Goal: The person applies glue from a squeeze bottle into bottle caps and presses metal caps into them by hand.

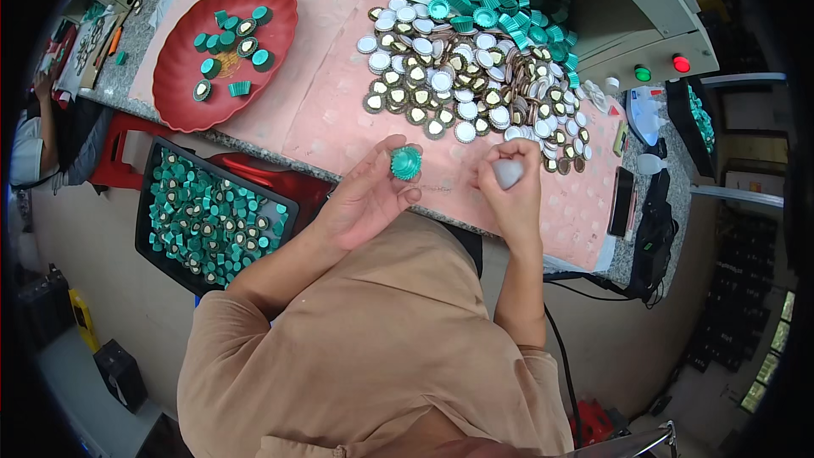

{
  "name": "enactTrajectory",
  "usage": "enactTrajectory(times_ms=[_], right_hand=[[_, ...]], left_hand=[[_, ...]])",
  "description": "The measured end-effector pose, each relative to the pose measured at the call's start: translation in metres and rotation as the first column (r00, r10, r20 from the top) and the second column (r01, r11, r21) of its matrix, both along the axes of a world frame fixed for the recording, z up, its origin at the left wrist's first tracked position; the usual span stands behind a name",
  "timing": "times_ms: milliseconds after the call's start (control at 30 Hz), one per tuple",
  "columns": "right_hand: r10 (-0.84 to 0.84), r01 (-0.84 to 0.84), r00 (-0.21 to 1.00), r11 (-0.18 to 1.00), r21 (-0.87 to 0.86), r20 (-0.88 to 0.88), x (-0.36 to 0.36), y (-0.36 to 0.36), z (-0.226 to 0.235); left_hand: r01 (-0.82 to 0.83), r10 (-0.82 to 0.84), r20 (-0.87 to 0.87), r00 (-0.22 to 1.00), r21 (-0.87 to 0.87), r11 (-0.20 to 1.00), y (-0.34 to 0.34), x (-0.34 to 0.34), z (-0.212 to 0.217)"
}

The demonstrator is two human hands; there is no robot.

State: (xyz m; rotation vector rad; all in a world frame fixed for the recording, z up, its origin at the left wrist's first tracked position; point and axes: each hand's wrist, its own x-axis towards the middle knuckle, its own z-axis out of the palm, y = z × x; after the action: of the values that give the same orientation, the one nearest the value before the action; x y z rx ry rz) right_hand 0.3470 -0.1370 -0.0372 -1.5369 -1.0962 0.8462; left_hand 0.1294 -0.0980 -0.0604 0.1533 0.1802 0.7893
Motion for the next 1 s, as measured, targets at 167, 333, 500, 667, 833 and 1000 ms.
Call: enactTrajectory(times_ms=[167,333,500,667,833,1000], right_hand=[[0.09,-0.125,0.802,0.992,0.018,0.59,-0.009,0.027,0.006],[0.078,-0.178,0.697,0.982,0.067,0.713,-0.006,0.029,0.0],[-0.059,0.115,0.866,0.99,-0.083,0.496,-0.003,0.011,0.013],[0.014,0.201,0.792,0.938,-0.283,0.61,0.005,-0.007,0.024],[0.185,-0.131,0.784,0.982,-0.134,0.592,0.009,-0.007,0.028],[0.229,-0.133,0.775,0.97,-0.202,0.589,0.007,-0.01,0.024]], left_hand=[[-0.05,0.05,-0.003,0.999,-0.065,0.997,0.002,-0.009,-0.002],[-0.053,0.055,0.05,0.997,-0.048,0.997,0.007,-0.015,-0.005],[-0.026,0.03,0.056,0.998,-0.063,0.998,0.008,-0.013,-0.008],[0.075,-0.067,0.066,0.996,-0.123,0.99,0.002,-0.009,-0.012],[0.121,-0.103,0.108,0.989,-0.167,0.979,-0.002,-0.006,-0.013],[0.136,-0.117,0.13,0.985,-0.147,0.98,-0.004,-0.005,-0.01]])
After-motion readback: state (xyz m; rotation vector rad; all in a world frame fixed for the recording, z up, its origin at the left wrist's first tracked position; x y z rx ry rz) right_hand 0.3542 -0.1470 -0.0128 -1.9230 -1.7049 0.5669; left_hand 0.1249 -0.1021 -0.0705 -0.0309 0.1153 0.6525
